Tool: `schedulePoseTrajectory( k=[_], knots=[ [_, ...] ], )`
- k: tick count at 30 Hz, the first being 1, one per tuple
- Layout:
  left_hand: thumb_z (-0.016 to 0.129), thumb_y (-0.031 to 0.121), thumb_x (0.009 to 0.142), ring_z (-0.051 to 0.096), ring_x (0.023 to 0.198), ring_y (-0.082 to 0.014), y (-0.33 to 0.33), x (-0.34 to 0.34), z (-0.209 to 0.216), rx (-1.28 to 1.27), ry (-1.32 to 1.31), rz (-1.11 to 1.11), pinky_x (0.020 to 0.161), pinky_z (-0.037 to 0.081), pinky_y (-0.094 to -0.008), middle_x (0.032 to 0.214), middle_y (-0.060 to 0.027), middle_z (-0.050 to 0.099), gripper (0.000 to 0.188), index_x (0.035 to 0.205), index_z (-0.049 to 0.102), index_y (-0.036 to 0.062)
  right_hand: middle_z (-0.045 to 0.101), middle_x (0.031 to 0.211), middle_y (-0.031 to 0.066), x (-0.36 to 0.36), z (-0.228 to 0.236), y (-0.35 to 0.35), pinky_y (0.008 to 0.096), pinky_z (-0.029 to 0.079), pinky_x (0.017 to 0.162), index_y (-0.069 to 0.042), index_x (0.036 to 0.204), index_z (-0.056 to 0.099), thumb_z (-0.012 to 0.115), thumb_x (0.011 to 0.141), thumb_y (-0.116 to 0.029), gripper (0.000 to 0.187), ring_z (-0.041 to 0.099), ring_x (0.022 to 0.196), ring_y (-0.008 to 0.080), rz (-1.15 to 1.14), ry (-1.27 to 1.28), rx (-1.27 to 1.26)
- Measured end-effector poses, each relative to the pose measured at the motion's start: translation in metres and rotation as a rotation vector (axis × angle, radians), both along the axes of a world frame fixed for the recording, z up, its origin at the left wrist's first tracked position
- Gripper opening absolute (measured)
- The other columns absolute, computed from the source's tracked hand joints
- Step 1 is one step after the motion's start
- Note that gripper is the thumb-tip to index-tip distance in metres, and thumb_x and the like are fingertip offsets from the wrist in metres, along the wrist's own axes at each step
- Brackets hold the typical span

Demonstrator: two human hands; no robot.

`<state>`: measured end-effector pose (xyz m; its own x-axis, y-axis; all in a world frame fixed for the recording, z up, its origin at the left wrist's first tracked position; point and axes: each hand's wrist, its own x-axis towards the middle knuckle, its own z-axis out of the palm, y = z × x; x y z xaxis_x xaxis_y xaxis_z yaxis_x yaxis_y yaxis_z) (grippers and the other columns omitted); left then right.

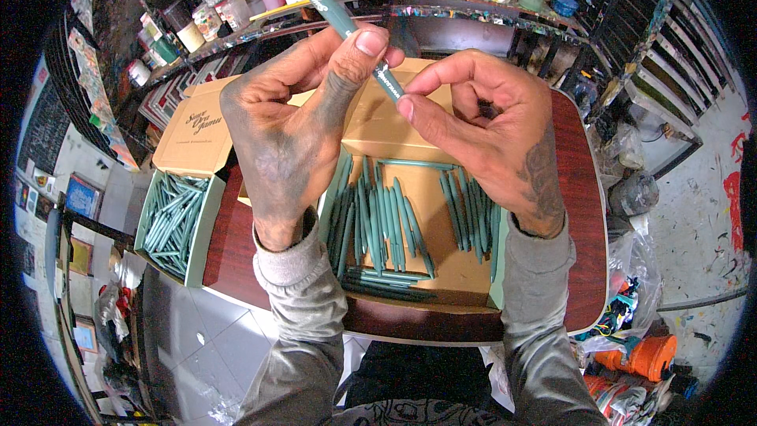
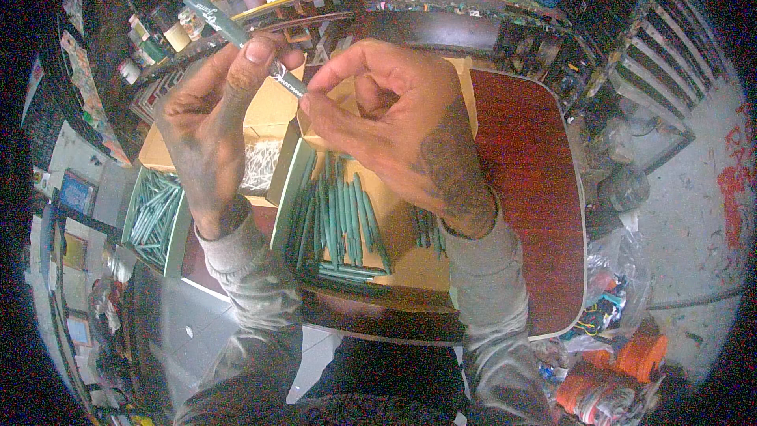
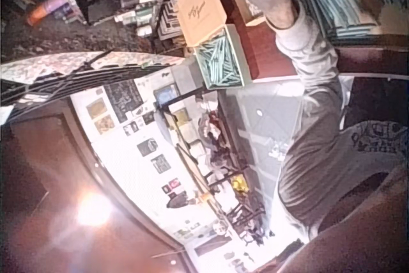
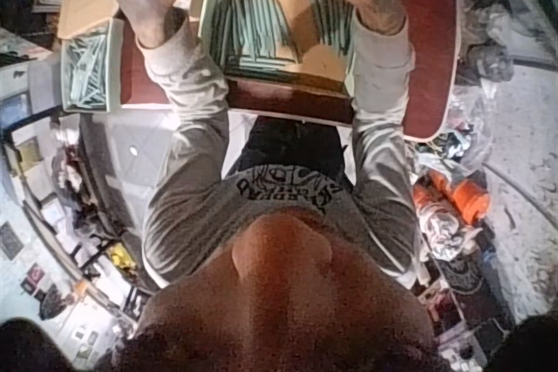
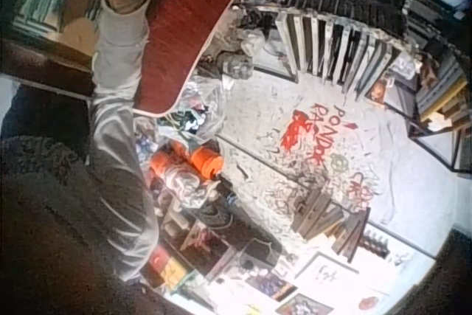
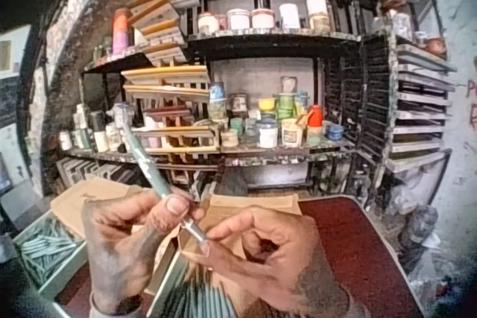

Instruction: The person assembles pens by inserting small internal components and screwing the casing parts together.

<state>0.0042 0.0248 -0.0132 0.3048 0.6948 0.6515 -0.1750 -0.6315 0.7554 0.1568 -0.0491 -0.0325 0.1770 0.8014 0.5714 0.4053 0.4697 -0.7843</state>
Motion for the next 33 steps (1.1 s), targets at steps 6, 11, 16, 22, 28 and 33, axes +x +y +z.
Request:
schedulePoseTrajectory(
  k=[6,11,16,22,28,33],
  knots=[
    [0.072,0.019,0.087,0.066,0.078,-0.0105,0.0033,0.0055,-0.0037,0.038,-0.066,0.0,0.073,0.052,-0.0231,0.084,-0.0099,0.072,0.024,0.099,0.072,-0.0024,0.04,0.059,-0.0107,0.0019,-0.0024,0.001,0.0208,0.021,0.046,-0.005,0.087,0.065,0.073,0.083,-0.012,0.012,0.029,0.052,-0.0002,0.048,0.027,0.004],
    [0.067,0.018,0.09,0.067,0.086,-0.0165,0.0016,0.0022,-0.0011,0.034,0.011,-0.011,0.082,0.05,-0.0277,0.092,-0.0132,0.071,0.026,0.104,0.069,-0.0044,0.054,0.066,-0.0067,0.0028,-0.0003,-0.0001,0.0179,0.031,0.048,-0.002,0.089,0.063,0.073,0.083,-0.011,0.014,0.04,0.056,-0.0005,0.117,0.117,-0.069],
    [0.067,0.019,0.091,0.066,0.085,-0.016,-0.0016,0.0025,-0.0016,0.0,-0.011,-0.013,0.082,0.05,-0.0274,0.092,-0.0131,0.071,0.026,0.103,0.069,-0.0047,0.061,0.073,-0.0021,0.0017,0.0031,-0.0018,0.0174,0.04,0.053,-0.001,0.09,0.062,0.072,0.083,-0.008,0.014,0.053,0.064,0.0011,0.138,0.16,-0.149],
    [0.068,0.015,0.09,0.066,0.084,-0.0148,-0.0002,0.0045,-0.0031,0.015,-0.037,-0.033,0.08,0.051,-0.0273,0.091,-0.0123,0.071,0.025,0.104,0.069,-0.0046,0.061,0.078,-0.0018,0.0043,0.0024,-0.0014,0.0178,0.04,0.055,-0.002,0.092,0.061,0.072,0.082,-0.006,0.015,0.052,0.066,0.0008,0.227,0.238,-0.142],
    [0.068,0.015,0.089,0.066,0.084,-0.0143,-0.0003,0.0051,-0.0041,0.049,0.014,-0.031,0.081,0.051,-0.0279,0.092,-0.0109,0.072,0.022,0.103,0.071,-0.0019,0.055,0.068,-0.005,0.0078,-0.0033,0.0024,0.018,0.036,0.051,-0.004,0.09,0.06,0.073,0.083,-0.01,0.017,0.048,0.06,0.0002,0.198,0.183,-0.104],
    [0.074,0.014,0.084,0.064,0.091,-0.0147,0.0061,0.0103,-0.0079,0.196,0.02,0.004,0.085,0.049,-0.0307,0.092,-0.0108,0.072,0.018,0.099,0.074,0.0025,0.046,0.057,-0.008,0.0091,0.0034,-0.0036,0.0215,0.025,0.044,-0.004,0.091,0.061,0.072,0.086,-0.018,0.018,0.04,0.052,-0.0008,0.113,0.124,-0.058]
  ],
)
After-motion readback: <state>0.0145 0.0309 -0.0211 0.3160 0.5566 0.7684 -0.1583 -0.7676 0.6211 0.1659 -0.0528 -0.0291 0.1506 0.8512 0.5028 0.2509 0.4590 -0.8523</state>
